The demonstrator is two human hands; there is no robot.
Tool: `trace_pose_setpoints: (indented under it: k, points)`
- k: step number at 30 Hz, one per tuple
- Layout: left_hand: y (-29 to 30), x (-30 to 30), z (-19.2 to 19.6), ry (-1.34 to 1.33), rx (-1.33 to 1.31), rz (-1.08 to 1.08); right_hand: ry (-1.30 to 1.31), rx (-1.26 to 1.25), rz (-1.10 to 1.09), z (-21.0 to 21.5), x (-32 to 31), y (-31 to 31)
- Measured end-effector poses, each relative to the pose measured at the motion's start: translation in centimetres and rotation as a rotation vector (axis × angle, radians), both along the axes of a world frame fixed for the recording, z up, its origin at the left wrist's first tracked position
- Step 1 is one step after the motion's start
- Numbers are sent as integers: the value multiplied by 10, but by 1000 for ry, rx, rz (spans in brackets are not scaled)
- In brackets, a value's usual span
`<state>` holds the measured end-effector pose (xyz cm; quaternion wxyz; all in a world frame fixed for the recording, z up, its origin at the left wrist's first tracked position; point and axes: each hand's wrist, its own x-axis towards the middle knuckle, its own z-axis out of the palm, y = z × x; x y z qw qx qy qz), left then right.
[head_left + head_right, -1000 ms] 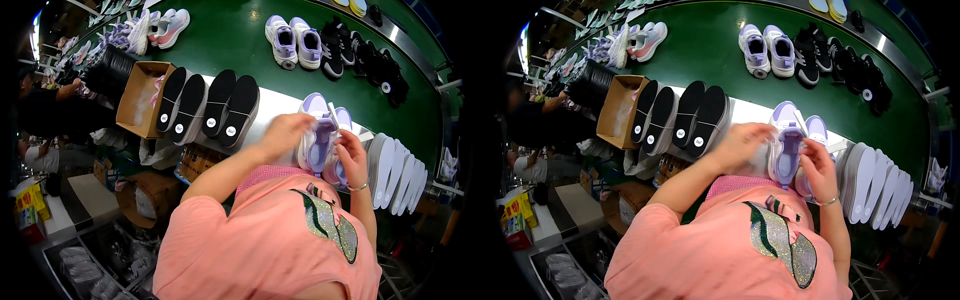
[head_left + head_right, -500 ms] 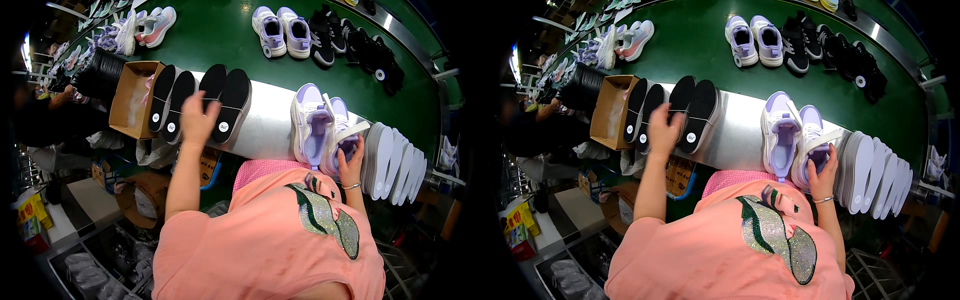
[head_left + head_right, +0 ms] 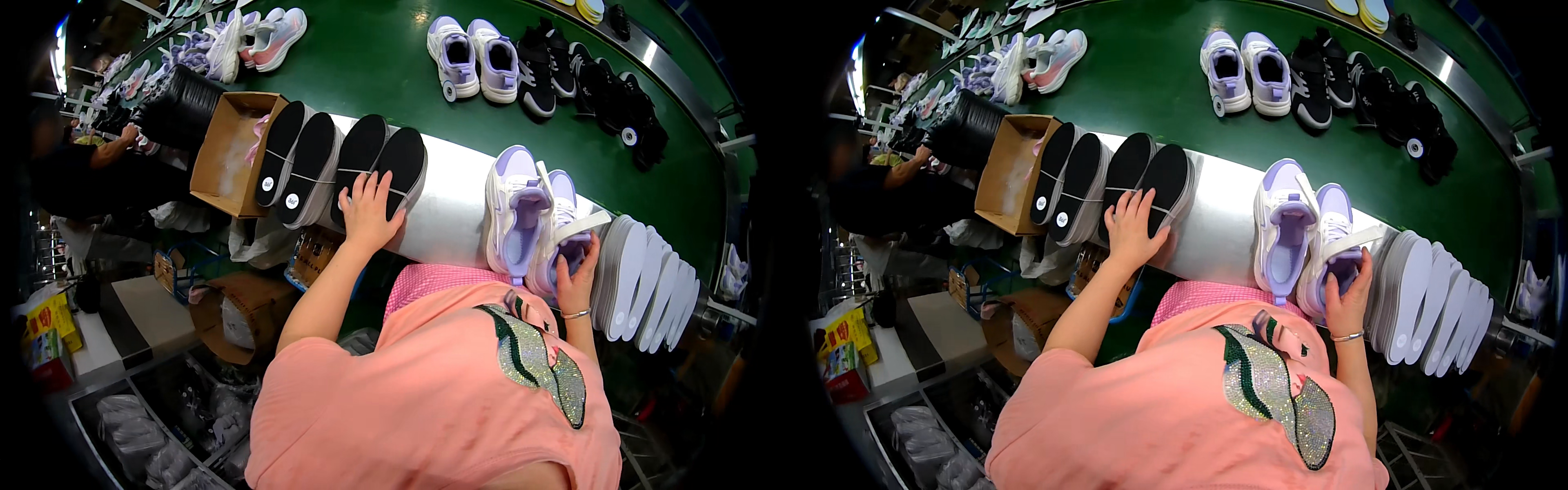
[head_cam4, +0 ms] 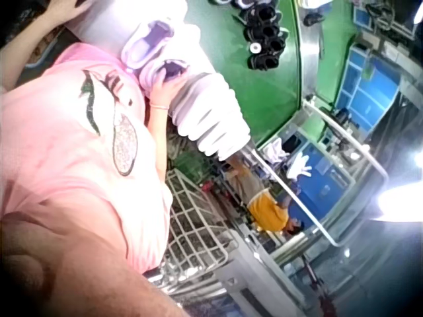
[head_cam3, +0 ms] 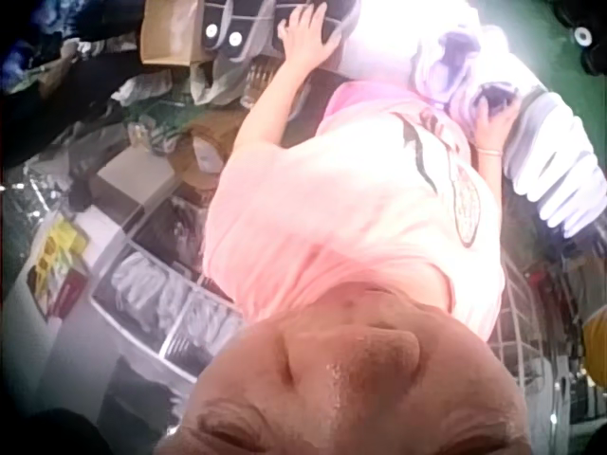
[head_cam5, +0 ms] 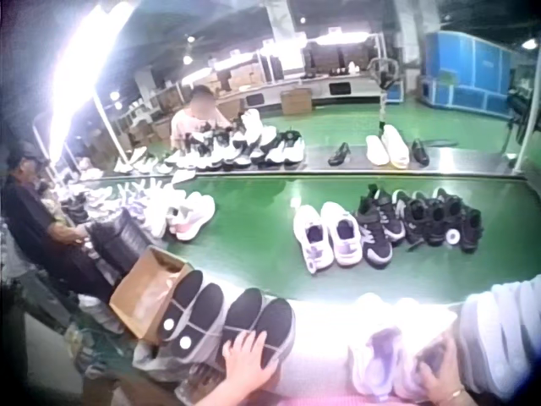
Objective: The person rearranges various pairs of sneakers on a conveyor belt, matching them together and aligning them in rows. The person also handles a stack of white shoe insoles, moving them from the belt into a large bag on the floor.
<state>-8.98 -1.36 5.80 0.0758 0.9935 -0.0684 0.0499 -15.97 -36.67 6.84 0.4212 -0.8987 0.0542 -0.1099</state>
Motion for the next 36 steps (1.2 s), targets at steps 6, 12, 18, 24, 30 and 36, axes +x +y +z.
trace_pose_setpoints:
  k: [6,12,18,24,30,36]
  points:
    - [-7,15,-2,-51,-116,70,8,-12,17,4,1,1]
    - [56,21,14,-446,75,429,7,-16,6,0,-1,-1]
    - [95,16,9,-184,145,395,17,-27,32,-1,2,-3]
    - [99,31,3,-185,24,391,19,-20,28,-1,1,1]
    - [61,47,18,-230,214,391,10,-52,-29,-12,-5,-10]
    - [-3,58,15,-208,63,-74,180,501,-368,-47,3,9]
